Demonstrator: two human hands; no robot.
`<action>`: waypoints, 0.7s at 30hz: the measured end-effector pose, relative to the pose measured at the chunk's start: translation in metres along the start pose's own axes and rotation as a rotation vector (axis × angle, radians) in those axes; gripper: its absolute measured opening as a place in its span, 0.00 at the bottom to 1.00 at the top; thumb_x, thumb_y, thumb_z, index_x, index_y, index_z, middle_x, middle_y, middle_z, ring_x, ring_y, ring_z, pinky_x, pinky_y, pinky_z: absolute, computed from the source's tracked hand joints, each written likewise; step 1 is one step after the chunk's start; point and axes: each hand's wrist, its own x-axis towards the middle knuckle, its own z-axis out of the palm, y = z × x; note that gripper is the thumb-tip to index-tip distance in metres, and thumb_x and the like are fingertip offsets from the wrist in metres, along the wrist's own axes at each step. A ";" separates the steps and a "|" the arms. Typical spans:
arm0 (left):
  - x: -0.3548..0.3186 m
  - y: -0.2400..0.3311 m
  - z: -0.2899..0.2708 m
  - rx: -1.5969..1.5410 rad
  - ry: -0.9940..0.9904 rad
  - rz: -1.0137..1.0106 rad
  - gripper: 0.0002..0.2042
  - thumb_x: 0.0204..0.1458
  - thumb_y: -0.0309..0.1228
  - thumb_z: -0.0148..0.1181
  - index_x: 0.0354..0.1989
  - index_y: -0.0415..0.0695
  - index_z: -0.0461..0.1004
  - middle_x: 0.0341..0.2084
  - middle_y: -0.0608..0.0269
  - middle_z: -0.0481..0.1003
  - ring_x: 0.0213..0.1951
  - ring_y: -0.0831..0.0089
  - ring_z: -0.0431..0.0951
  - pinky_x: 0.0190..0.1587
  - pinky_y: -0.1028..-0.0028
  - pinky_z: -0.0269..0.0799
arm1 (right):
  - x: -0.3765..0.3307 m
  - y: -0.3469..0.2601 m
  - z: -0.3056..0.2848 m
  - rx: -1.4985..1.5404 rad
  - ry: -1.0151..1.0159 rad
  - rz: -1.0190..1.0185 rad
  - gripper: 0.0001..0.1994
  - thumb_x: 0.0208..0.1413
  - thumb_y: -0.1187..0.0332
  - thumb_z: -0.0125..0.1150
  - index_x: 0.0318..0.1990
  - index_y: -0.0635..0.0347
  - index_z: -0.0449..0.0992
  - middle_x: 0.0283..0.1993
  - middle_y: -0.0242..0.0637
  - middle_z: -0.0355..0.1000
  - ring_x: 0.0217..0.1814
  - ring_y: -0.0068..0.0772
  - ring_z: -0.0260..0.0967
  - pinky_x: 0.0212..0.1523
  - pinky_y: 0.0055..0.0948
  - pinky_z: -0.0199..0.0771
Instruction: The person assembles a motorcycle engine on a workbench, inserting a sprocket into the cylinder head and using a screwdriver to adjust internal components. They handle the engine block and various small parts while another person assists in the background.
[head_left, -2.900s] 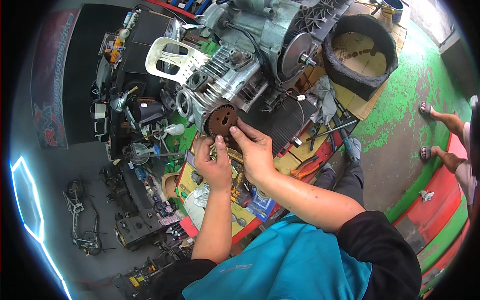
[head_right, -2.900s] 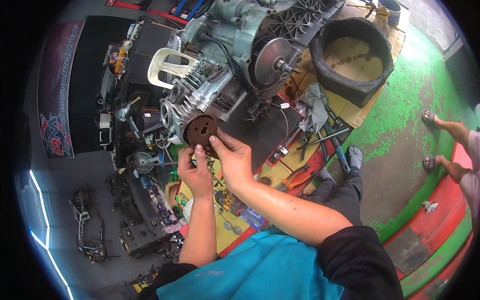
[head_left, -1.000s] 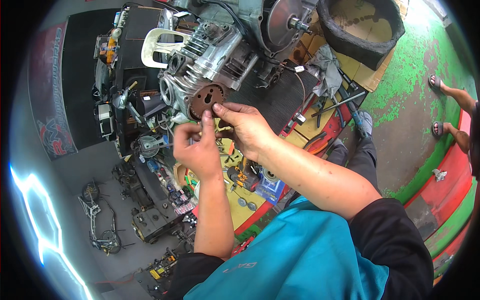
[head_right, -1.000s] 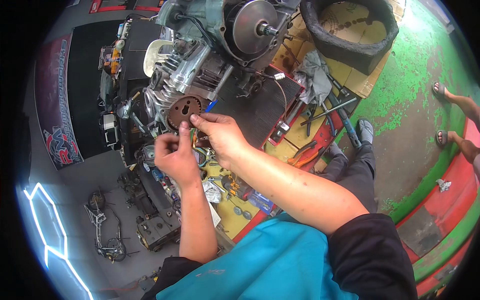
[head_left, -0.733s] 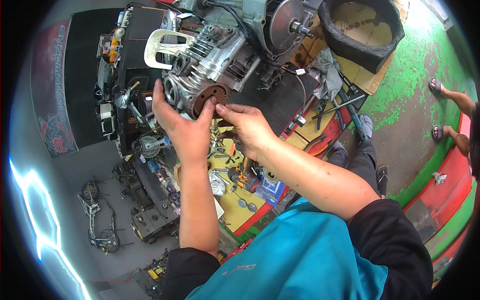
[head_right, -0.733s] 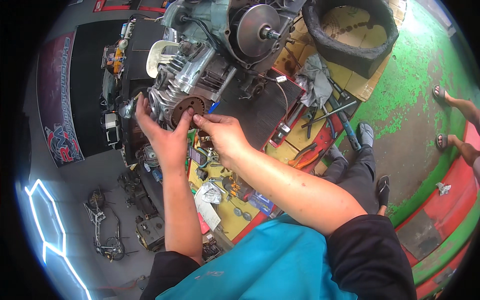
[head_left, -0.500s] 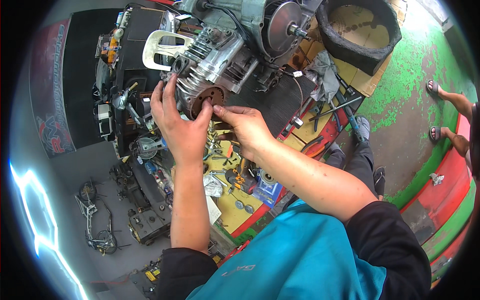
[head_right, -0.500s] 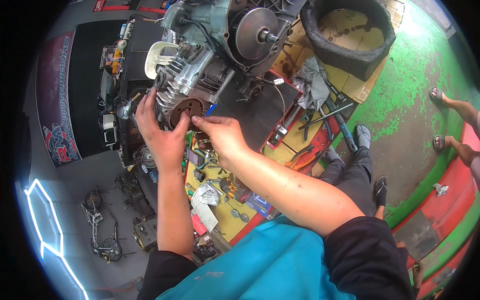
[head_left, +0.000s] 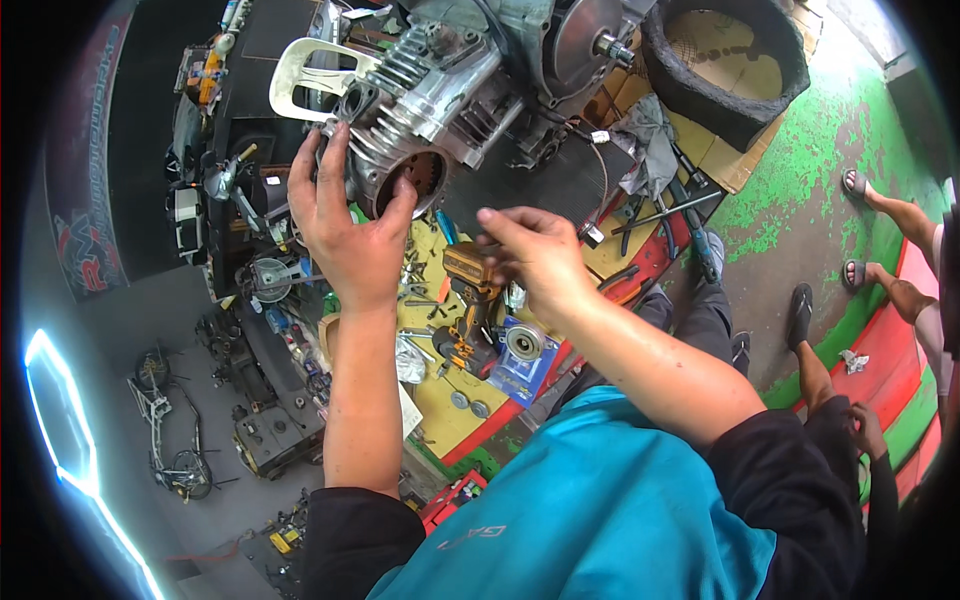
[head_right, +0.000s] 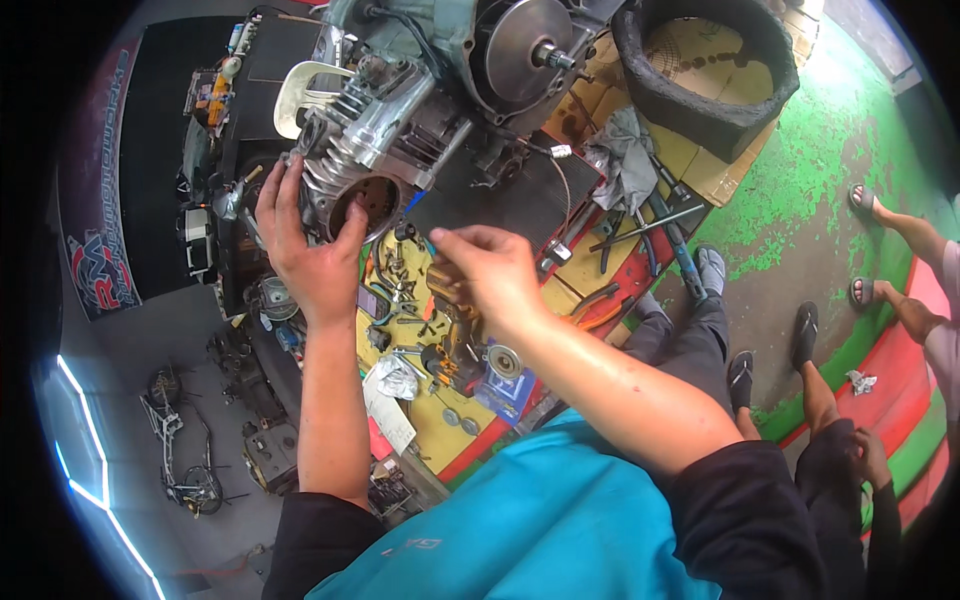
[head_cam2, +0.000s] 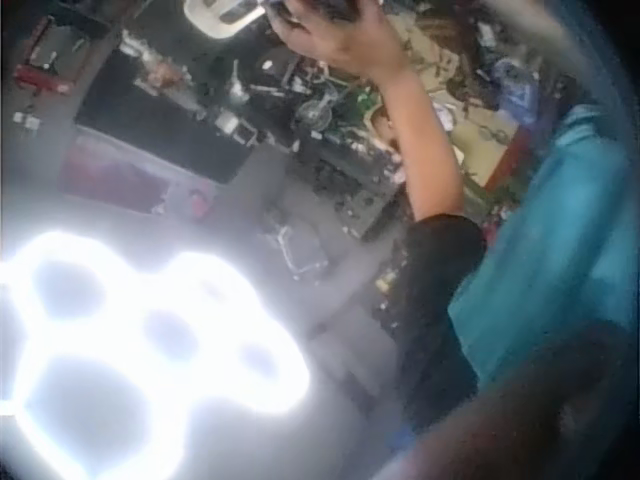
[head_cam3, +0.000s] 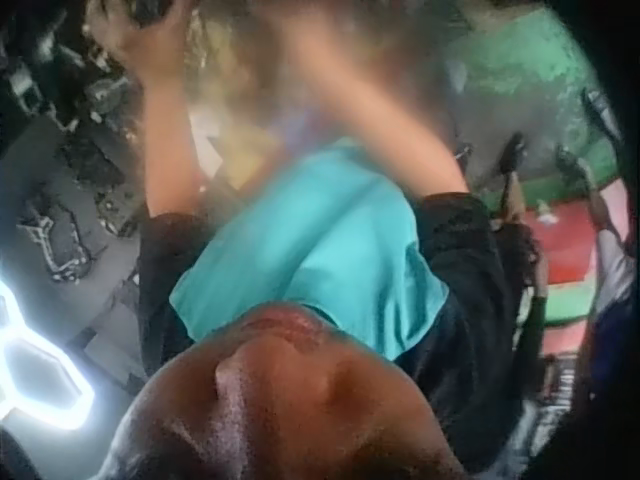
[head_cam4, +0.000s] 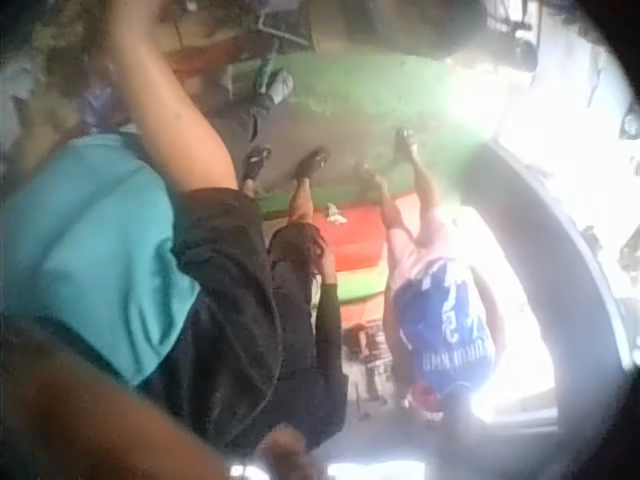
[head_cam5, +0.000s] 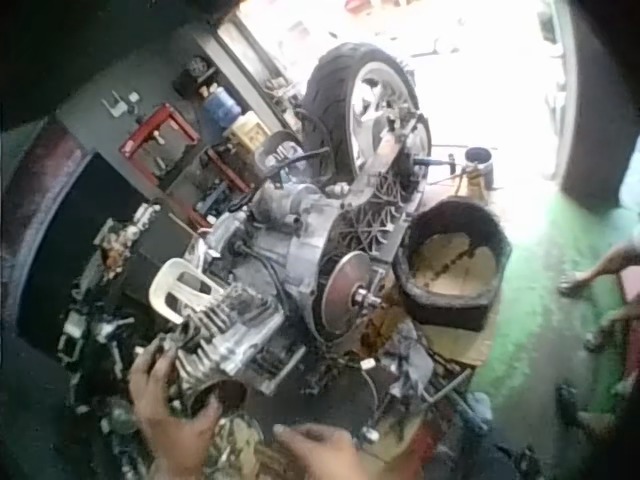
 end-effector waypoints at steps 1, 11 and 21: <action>-0.002 -0.001 0.000 0.013 -0.001 0.007 0.37 0.42 0.29 0.78 0.68 0.49 0.76 0.65 0.46 0.70 0.64 0.47 0.73 0.66 0.54 0.70 | -0.005 -0.003 -0.010 -0.029 -0.001 -0.012 0.15 0.65 0.58 0.74 0.41 0.62 0.82 0.35 0.32 0.80 0.28 0.20 0.74 0.25 0.23 0.73; -0.022 -0.022 0.021 0.037 0.133 0.134 0.36 0.50 0.33 0.75 0.70 0.42 0.74 0.65 0.47 0.72 0.65 0.47 0.71 0.67 0.53 0.67 | -0.030 0.007 -0.126 -1.172 -0.361 -0.087 0.15 0.64 0.58 0.71 0.46 0.62 0.88 0.41 0.48 0.85 0.38 0.39 0.85 0.43 0.39 0.83; -0.022 -0.020 0.023 0.017 0.142 0.130 0.37 0.50 0.29 0.75 0.72 0.45 0.71 0.62 0.51 0.72 0.62 0.53 0.70 0.67 0.56 0.64 | -0.029 0.063 -0.151 -1.868 -0.317 -0.403 0.15 0.55 0.64 0.71 0.49 0.57 0.82 0.50 0.42 0.74 0.59 0.47 0.71 0.58 0.46 0.77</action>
